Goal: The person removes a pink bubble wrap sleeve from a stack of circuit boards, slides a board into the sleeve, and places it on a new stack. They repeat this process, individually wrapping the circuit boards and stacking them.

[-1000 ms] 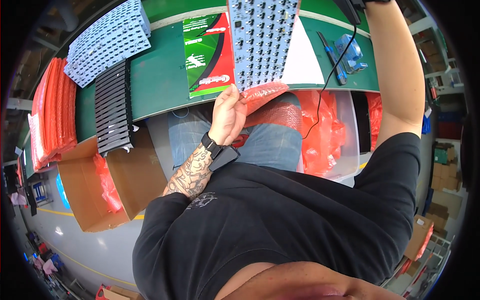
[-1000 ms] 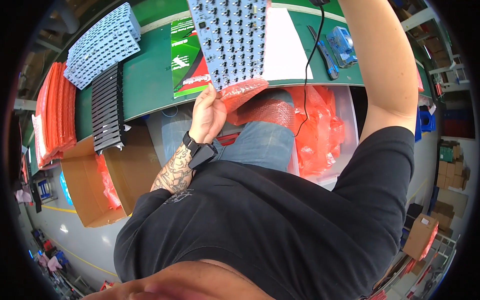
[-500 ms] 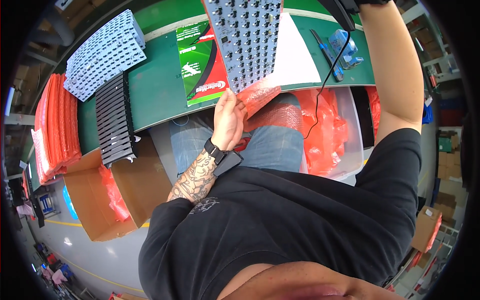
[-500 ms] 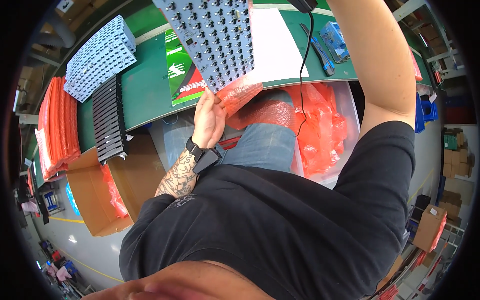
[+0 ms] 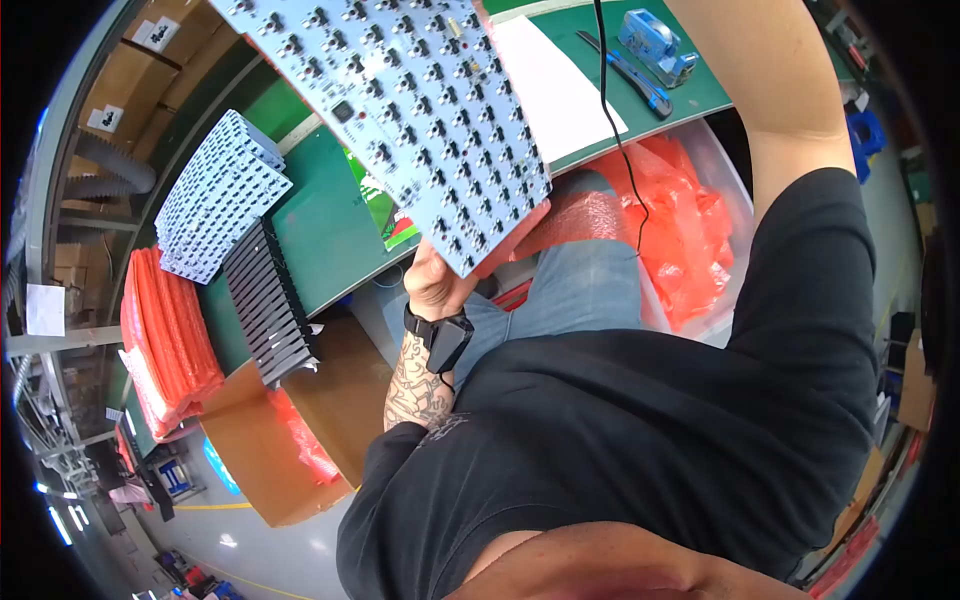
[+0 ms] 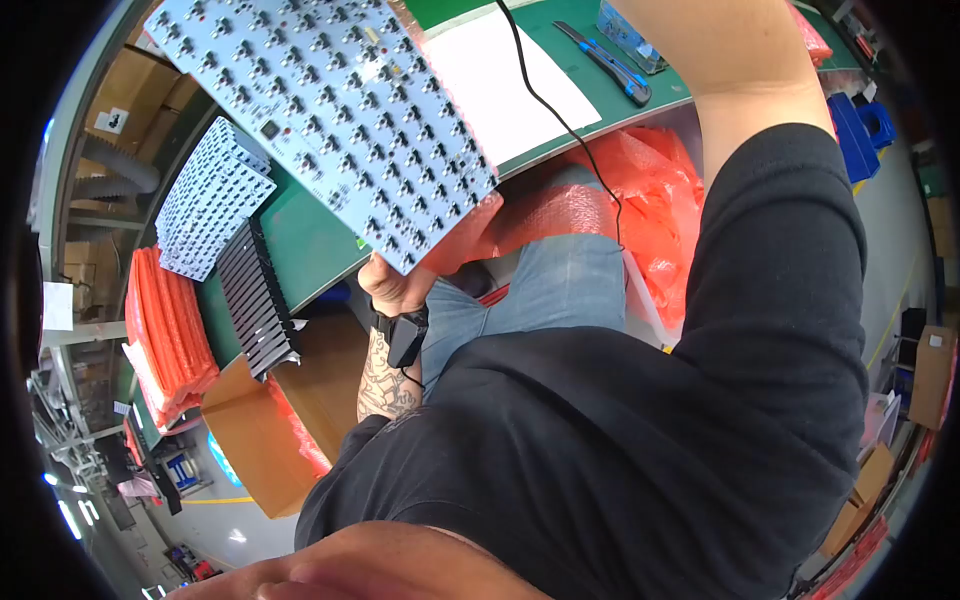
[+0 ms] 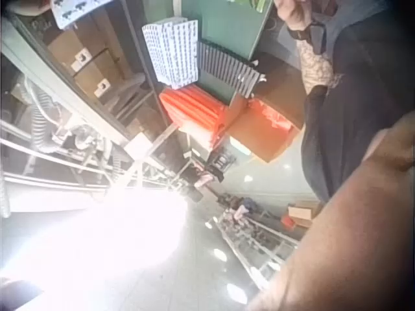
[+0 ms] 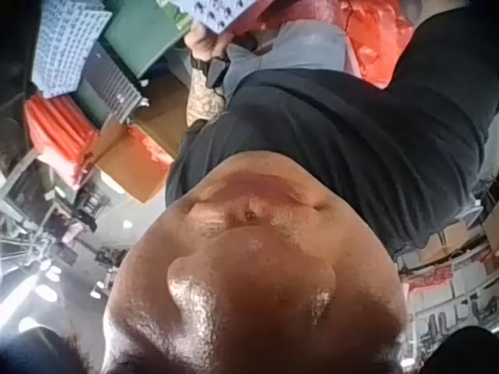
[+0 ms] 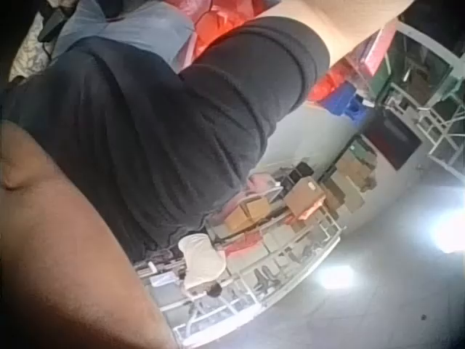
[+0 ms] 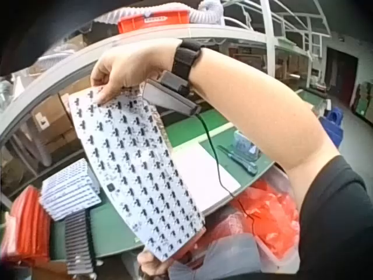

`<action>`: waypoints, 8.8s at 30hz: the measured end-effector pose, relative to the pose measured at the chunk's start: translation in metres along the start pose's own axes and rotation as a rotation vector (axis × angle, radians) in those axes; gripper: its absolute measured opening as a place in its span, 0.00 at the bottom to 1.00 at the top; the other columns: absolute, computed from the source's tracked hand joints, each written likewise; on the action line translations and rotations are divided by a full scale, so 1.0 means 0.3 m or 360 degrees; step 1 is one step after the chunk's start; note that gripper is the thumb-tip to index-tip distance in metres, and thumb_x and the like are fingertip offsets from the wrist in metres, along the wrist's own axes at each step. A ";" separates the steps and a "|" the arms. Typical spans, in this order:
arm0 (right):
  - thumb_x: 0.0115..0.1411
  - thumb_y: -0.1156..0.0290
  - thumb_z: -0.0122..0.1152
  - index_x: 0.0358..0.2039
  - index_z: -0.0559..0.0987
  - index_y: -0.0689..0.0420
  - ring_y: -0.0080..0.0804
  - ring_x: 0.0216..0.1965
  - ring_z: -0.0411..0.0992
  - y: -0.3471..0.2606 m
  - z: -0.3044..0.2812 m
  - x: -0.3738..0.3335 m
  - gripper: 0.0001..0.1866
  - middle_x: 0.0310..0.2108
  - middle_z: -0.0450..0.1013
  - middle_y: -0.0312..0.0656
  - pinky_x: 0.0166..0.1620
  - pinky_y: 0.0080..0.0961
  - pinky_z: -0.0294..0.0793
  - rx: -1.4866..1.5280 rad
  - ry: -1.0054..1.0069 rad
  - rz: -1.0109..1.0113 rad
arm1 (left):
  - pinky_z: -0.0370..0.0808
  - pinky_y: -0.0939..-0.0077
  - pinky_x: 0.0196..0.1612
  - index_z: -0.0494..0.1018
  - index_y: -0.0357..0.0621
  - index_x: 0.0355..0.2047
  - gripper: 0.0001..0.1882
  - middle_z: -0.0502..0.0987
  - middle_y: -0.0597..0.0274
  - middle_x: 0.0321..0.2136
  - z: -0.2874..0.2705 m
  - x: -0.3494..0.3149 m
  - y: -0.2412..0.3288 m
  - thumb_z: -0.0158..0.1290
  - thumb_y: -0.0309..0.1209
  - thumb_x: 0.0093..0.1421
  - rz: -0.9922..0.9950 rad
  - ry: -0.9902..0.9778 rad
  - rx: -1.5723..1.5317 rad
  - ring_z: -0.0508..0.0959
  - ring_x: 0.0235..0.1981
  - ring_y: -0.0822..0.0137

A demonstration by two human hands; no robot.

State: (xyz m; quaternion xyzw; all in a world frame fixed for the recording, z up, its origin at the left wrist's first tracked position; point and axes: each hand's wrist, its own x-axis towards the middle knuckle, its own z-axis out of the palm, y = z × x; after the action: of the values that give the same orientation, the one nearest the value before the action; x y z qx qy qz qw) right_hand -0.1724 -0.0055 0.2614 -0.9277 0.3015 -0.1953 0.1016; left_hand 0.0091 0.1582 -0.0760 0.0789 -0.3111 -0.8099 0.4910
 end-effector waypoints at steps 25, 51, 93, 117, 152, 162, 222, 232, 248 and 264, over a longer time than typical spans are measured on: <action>0.59 0.58 0.70 0.47 0.81 0.62 0.32 0.43 0.75 0.095 0.052 0.024 0.23 0.41 0.80 0.43 0.49 0.32 0.71 0.0186 -0.0081 0.0147 | 0.56 0.33 0.68 0.46 0.36 0.71 0.77 0.58 0.33 0.65 0.065 0.034 -0.042 0.78 0.55 0.28 -0.0336 -0.0330 -0.0327 0.58 0.67 0.33; 0.57 0.70 0.66 0.38 0.79 0.63 0.52 0.37 0.77 -0.012 0.119 -0.192 0.11 0.34 0.78 0.55 0.40 0.40 0.76 -0.0713 0.0509 0.0152 | 0.63 0.44 0.68 0.56 0.30 0.66 0.27 0.65 0.37 0.62 -0.010 0.263 -0.057 0.46 0.22 0.67 -0.0315 0.0184 -0.0423 0.65 0.65 0.42; 0.51 0.76 0.57 0.52 0.78 0.58 0.42 0.49 0.75 -0.255 0.723 -0.697 0.25 0.49 0.76 0.45 0.49 0.36 0.73 -0.0929 0.0487 0.0169 | 0.79 0.58 0.56 0.66 0.32 0.57 0.16 0.73 0.49 0.54 0.145 0.077 -0.038 0.45 0.22 0.70 -0.0440 0.0080 -0.0403 0.78 0.54 0.56; 0.48 0.69 0.73 0.55 0.80 0.51 0.50 0.59 0.68 -0.224 0.985 -0.794 0.30 0.58 0.71 0.48 0.60 0.42 0.66 -0.0174 0.0571 0.0598 | 0.73 0.63 0.61 0.66 0.35 0.60 0.20 0.72 0.53 0.57 -0.037 -0.043 -0.108 0.48 0.20 0.68 -0.0618 -0.0025 0.0027 0.75 0.57 0.62; 0.63 0.68 0.59 0.51 0.78 0.63 0.51 0.54 0.73 -0.112 0.997 0.522 0.18 0.50 0.74 0.57 0.54 0.40 0.74 -0.0230 0.0514 -0.0262 | 0.77 0.68 0.50 0.72 0.39 0.53 0.22 0.80 0.61 0.45 -0.055 0.019 -0.182 0.49 0.45 0.71 -0.0447 0.0686 -0.0249 0.80 0.46 0.68; 0.63 0.63 0.60 0.49 0.74 0.64 0.57 0.57 0.69 -0.194 1.268 0.656 0.20 0.55 0.71 0.59 0.55 0.44 0.73 -0.0936 0.0802 -0.0293 | 0.73 0.72 0.42 0.76 0.35 0.45 0.20 0.81 0.63 0.36 -0.100 0.006 -0.194 0.49 0.43 0.72 -0.0431 0.0766 -0.0057 0.77 0.35 0.74; 0.60 0.65 0.67 0.60 0.72 0.67 0.24 0.33 0.64 0.225 1.042 -0.615 0.30 0.36 0.67 0.38 0.37 0.22 0.69 0.0150 0.0572 0.1337 | 0.69 0.70 0.59 0.66 0.33 0.60 0.27 0.74 0.55 0.56 -0.077 0.009 -0.196 0.34 0.44 0.77 -0.0224 0.0841 -0.0341 0.75 0.55 0.68; 0.60 0.66 0.66 0.60 0.71 0.68 0.36 0.38 0.68 0.192 1.040 -0.608 0.30 0.39 0.68 0.48 0.43 0.29 0.72 0.0028 0.0534 0.1317 | 0.72 0.67 0.58 0.66 0.34 0.60 0.26 0.75 0.55 0.55 -0.083 0.014 -0.192 0.34 0.44 0.76 -0.0233 0.0785 -0.0560 0.76 0.55 0.66; 0.60 0.63 0.68 0.58 0.75 0.63 0.26 0.39 0.69 0.250 0.842 -0.550 0.29 0.43 0.72 0.44 0.43 0.24 0.72 0.0138 0.0223 0.1293 | 0.71 0.67 0.59 0.66 0.35 0.60 0.25 0.74 0.56 0.56 -0.072 0.014 -0.171 0.35 0.43 0.76 -0.0222 0.0781 -0.0571 0.75 0.56 0.66; 0.63 0.60 0.63 0.59 0.76 0.57 0.47 0.52 0.76 0.671 0.931 0.024 0.26 0.52 0.76 0.54 0.56 0.34 0.73 -0.0287 -0.0441 0.0637 | 0.66 0.74 0.61 0.65 0.31 0.58 0.21 0.74 0.57 0.55 -0.063 0.010 -0.213 0.46 0.35 0.73 -0.0094 0.0791 0.0152 0.72 0.56 0.72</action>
State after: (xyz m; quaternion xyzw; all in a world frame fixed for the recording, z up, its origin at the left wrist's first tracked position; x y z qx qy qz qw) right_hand -0.1532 -0.1507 -0.0502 -0.8728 0.4785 -0.0147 0.0955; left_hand -0.0321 0.1682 -0.1276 0.3076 -0.2165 -0.7639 0.5243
